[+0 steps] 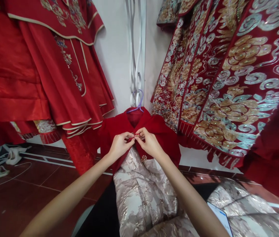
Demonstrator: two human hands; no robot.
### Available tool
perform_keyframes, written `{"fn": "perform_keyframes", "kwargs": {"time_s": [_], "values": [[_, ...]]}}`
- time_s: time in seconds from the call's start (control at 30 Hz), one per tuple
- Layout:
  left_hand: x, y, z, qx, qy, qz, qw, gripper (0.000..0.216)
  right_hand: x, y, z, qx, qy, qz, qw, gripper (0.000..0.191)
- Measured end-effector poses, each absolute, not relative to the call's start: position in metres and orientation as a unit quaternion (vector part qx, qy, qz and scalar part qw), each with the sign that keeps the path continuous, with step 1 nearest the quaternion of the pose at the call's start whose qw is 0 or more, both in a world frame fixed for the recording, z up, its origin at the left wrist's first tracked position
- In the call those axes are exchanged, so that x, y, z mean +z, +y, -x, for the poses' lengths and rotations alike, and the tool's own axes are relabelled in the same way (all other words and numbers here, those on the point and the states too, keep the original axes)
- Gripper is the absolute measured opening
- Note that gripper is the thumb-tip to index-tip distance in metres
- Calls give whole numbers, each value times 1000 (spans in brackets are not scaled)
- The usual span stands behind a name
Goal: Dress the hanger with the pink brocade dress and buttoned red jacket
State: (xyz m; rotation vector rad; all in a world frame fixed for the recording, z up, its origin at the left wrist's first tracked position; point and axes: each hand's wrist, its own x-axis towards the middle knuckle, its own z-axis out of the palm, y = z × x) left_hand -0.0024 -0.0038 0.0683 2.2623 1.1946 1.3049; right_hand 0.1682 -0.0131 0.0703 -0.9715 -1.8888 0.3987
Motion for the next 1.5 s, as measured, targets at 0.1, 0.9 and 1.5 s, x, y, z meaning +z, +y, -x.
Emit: {"fn": "perform_keyframes", "kwargs": {"time_s": [0.1, 0.9, 1.5], "values": [[71, -5, 3, 431, 412, -796, 105, 13, 71, -12, -169, 158, -780, 392, 462, 14], [97, 84, 86, 326, 502, -792, -118, 37, 21, 23, -331, 36, -568, 615, 547, 42], [89, 73, 80, 367, 488, -787, -90, 39, -9, -42, -291, 95, -637, 651, 402, 22]]}}
